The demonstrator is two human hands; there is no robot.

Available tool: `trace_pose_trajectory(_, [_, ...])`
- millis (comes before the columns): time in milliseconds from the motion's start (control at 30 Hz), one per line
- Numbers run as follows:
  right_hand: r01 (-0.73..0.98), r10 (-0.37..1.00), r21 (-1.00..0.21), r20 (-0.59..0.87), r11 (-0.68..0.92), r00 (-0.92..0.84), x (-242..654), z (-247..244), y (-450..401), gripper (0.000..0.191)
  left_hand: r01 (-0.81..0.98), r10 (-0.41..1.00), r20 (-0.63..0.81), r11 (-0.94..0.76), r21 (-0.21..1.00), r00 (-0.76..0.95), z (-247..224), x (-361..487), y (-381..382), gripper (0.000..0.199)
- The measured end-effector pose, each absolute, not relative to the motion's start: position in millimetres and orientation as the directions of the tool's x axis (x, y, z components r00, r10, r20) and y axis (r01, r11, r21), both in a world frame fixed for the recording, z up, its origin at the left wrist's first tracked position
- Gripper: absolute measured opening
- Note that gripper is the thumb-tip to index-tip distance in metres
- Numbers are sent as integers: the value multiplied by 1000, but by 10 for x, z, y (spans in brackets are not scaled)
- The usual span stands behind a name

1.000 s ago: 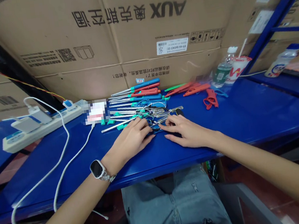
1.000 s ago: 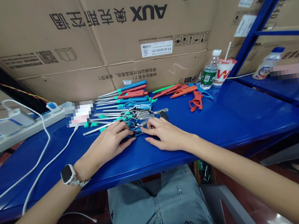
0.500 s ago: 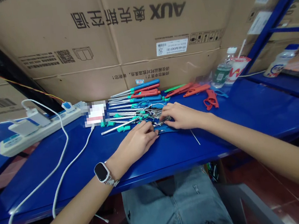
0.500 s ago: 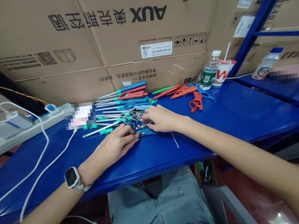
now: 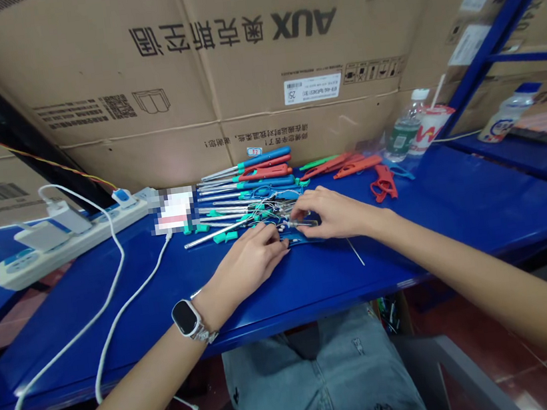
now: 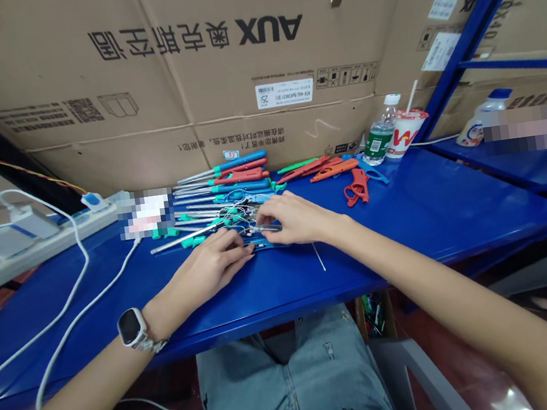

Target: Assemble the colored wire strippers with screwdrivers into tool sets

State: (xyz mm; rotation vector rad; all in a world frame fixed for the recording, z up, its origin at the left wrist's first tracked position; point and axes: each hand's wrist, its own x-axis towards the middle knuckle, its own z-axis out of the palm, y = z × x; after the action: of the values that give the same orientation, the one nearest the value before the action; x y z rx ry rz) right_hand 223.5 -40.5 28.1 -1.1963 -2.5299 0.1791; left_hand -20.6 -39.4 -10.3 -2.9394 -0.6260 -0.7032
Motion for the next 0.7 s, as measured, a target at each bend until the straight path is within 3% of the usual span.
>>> trace_pose_trajectory(433, [691, 801, -408, 359, 596, -479, 2282, -94, -565, 28, 410, 372, 452, -912, 14, 811, -74, -215, -411, 31])
trace_pose_trajectory(700, [741, 780, -283, 382, 610, -496, 2135, -71, -651, 14, 402, 370, 454, -915, 28, 811, -85, -215, -402, 33])
